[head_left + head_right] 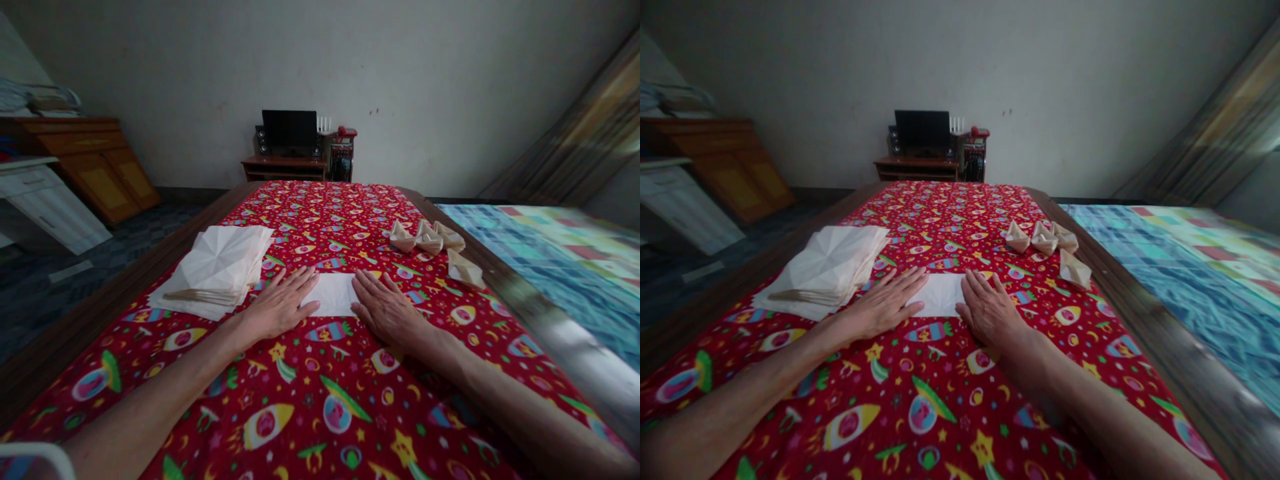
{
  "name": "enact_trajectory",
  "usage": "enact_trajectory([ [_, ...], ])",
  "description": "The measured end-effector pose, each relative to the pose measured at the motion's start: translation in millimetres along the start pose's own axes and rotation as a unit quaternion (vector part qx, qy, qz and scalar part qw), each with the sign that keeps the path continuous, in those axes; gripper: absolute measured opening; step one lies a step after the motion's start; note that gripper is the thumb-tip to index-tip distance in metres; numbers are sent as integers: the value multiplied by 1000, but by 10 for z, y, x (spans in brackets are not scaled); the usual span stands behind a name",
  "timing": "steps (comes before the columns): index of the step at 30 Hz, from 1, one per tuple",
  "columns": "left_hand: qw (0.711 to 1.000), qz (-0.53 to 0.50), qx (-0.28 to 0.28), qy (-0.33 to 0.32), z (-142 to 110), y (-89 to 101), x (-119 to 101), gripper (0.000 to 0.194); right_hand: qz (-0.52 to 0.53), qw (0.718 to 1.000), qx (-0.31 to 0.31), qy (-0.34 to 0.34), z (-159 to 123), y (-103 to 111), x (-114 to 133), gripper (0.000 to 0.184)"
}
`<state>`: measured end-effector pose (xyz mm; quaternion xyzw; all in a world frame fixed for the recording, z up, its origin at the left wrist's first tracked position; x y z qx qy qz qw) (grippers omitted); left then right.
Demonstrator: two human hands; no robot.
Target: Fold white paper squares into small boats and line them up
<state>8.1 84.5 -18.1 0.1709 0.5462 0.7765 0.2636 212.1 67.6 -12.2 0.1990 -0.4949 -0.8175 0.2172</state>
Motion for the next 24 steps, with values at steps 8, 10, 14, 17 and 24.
enact_trajectory([
  [8,999,-21,37,16,-25,42,114,68,25,988,-77,133,-49,219,336,44],
  [10,999,-27,41,15,-24,46,147,68,49,988,-54,134,-32,223,387,36],
  [14,998,-43,34,-6,-19,26,181,66,92,986,-25,137,48,174,428,20],
  [17,999,-46,8,-22,-19,32,137,60,84,988,-40,126,66,152,439,27],
  [24,996,-42,-68,-49,-46,113,-83,46,104,986,-32,126,-48,185,525,36],
])
Point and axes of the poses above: each hand's wrist, its own z-axis towards the middle knuckle, its own y-axis out of the back of the hand, x = y × z, the point moved 4 cm from there along z, towards the middle knuckle, and after that the axes turned 13 degrees about -x, right-handed, at the moved point
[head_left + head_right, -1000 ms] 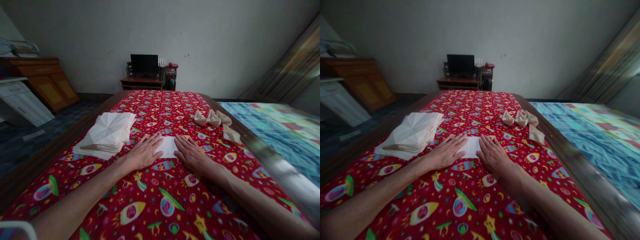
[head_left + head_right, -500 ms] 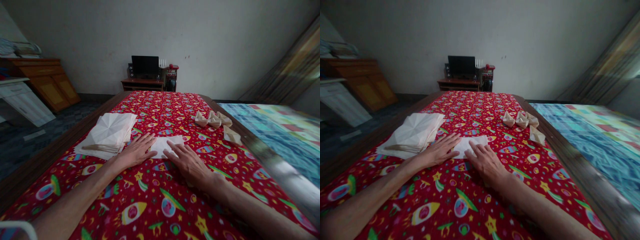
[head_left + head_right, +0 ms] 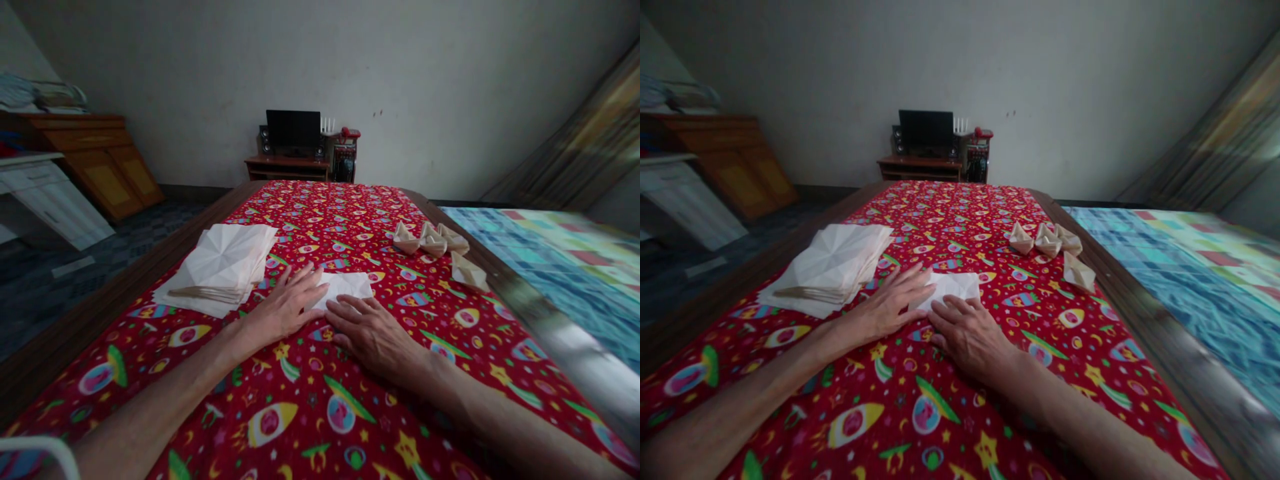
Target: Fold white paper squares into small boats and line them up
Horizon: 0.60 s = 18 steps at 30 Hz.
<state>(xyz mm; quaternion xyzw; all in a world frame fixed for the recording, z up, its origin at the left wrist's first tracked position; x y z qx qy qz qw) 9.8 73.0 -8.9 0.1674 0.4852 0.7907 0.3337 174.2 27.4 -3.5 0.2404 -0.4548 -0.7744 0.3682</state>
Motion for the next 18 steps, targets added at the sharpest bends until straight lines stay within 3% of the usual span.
enact_trajectory([
  [9,996,-4,35,84,0,-113,89,67,28,1000,4,2,-11,75,-50,26],
  [18,994,7,63,90,9,-110,151,74,26,998,-51,-5,-256,189,-252,22],
])
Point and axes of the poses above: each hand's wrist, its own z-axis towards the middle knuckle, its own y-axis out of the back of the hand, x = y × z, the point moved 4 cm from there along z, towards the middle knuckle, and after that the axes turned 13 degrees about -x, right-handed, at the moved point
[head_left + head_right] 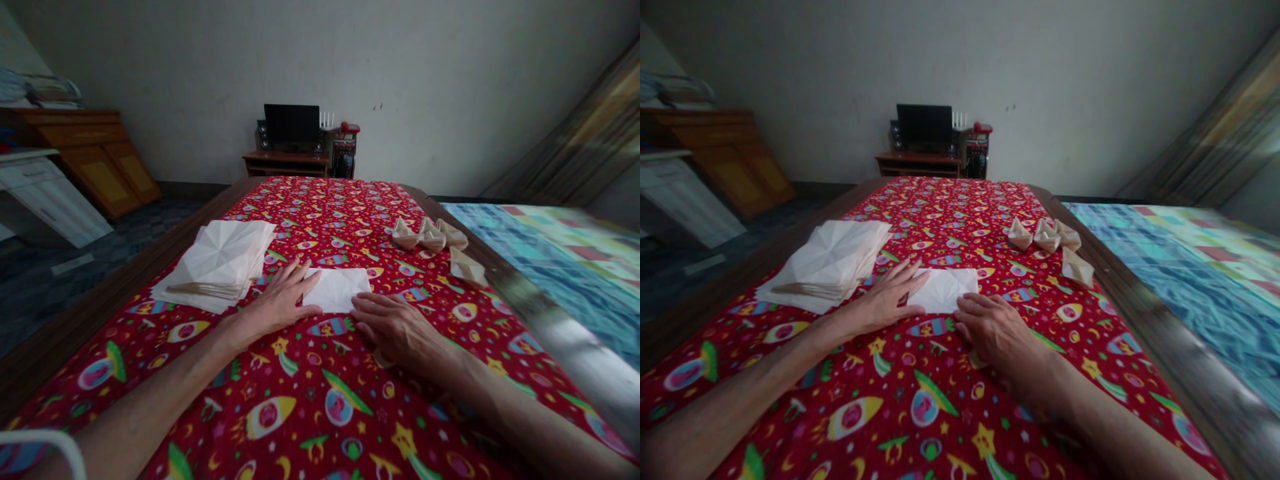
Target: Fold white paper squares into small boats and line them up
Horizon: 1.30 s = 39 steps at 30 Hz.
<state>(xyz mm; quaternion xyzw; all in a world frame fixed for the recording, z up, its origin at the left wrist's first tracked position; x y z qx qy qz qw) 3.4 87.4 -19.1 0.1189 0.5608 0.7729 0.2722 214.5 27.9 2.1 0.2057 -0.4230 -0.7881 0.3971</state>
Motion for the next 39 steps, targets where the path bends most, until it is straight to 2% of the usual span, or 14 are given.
enact_trajectory([
  [4,1000,8,13,4,2,17,69,79,11,1000,-7,-9,-144,58,-97,23],
  [9,999,-6,31,9,5,45,154,80,11,997,-45,-55,-248,94,-167,23],
  [13,998,-40,38,4,3,62,243,80,9,994,-61,-85,-240,72,-177,20],
  [16,997,-68,37,-5,4,62,285,78,-7,996,-62,-67,-142,60,-125,19],
  [19,996,-73,45,3,11,42,284,69,-23,998,-37,-33,37,18,-5,19],
  [21,997,-67,44,13,15,30,263,58,-29,999,19,-21,167,-61,83,18],
  [24,998,-60,28,21,13,25,222,50,-44,997,65,-2,330,-180,189,17],
  [31,998,-60,-27,5,4,33,166,44,-132,988,73,41,495,-313,293,21],
  [36,996,-76,-54,-1,36,71,159,40,-135,988,65,35,485,-305,287,15],
  [39,992,-99,-72,-38,56,97,160,52,-105,994,29,27,432,-254,215,15],
])
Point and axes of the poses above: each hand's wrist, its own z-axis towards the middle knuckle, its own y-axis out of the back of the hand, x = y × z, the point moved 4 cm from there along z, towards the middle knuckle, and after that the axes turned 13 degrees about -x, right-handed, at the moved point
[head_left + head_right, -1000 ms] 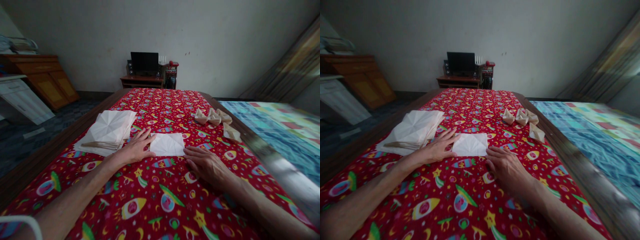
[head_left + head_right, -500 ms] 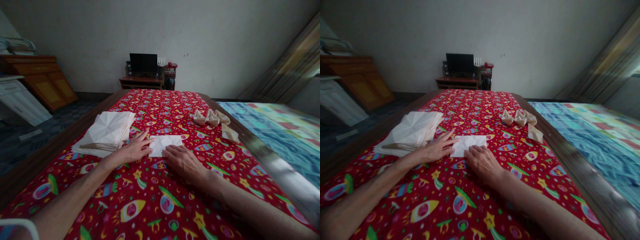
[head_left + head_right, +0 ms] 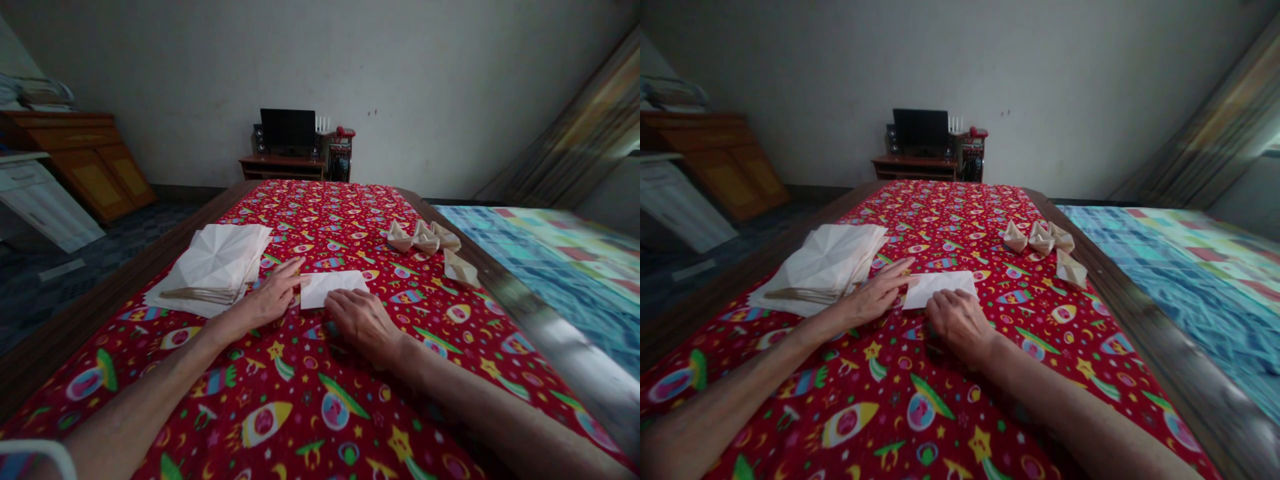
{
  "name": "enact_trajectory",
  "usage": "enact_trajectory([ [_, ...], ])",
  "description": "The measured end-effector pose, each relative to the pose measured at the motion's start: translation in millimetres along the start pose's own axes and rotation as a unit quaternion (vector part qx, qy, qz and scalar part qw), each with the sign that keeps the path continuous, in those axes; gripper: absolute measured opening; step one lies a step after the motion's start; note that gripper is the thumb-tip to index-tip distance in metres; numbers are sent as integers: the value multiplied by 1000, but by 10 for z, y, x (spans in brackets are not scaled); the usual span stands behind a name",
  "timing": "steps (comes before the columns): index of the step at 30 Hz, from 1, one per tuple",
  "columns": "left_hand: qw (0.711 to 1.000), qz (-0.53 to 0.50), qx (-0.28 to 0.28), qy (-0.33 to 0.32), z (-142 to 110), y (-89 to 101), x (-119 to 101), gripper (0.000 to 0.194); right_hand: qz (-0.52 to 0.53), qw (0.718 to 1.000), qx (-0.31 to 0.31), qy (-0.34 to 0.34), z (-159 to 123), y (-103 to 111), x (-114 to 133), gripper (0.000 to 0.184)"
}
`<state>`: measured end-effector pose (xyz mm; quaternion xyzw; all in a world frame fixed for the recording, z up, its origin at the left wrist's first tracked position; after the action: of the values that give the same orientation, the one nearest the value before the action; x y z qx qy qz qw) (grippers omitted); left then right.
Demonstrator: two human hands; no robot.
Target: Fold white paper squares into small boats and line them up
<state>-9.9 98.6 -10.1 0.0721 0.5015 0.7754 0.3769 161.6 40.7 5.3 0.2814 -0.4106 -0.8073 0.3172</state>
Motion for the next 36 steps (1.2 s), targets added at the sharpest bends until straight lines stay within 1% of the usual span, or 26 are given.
enact_trajectory([
  [2,999,-15,-9,-32,3,7,-11,65,35,998,-54,-3,-58,51,-57,19],
  [3,999,-18,-13,-46,0,9,-21,66,57,995,-84,0,-91,82,-79,20],
  [6,997,-16,-15,-76,-19,6,-70,56,127,980,-156,14,-179,166,-121,22],
  [9,996,-15,-2,-93,-40,-1,-118,46,187,964,-188,9,-215,212,-153,21],
  [12,994,-27,-10,-107,-45,6,-147,48,229,952,-202,-21,-207,226,-194,20],
  [15,992,-36,-31,-118,-37,30,-185,48,253,940,-225,-48,-192,237,-235,19],
  [17,991,-33,-41,-119,-32,58,-225,43,258,938,-223,-59,-184,224,-255,20],
  [20,990,-16,-58,-130,-37,115,-300,34,254,945,-198,-56,-186,168,-278,20],
  [23,985,-7,-65,-162,-59,147,-380,35,234,952,-185,-62,-220,107,-330,18],
  [26,982,-11,-54,-179,-86,139,-451,36,208,962,-158,-84,-284,62,-389,27],
  [28,983,-16,-43,-176,-104,130,-491,33,196,969,-127,-84,-328,51,-404,29],
  [31,985,-32,-31,-168,-143,120,-525,31,200,975,-83,-57,-369,53,-396,23],
  [33,984,-46,-49,-162,-181,122,-516,30,216,973,-72,-41,-376,60,-396,20],
  [36,985,-69,-93,-131,-247,107,-445,26,242,966,-79,-39,-365,75,-412,25],
])
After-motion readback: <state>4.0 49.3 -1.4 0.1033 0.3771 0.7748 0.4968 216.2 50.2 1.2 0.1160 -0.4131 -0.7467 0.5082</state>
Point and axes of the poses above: each hand's wrist, its own z-axis towards the middle knuckle, its own y-axis out of the back of the hand, x = y × z, the point moved 4 cm from there along z, towards the middle knuckle, and after that the axes turned 13 degrees about -x, right-handed, at the moved point
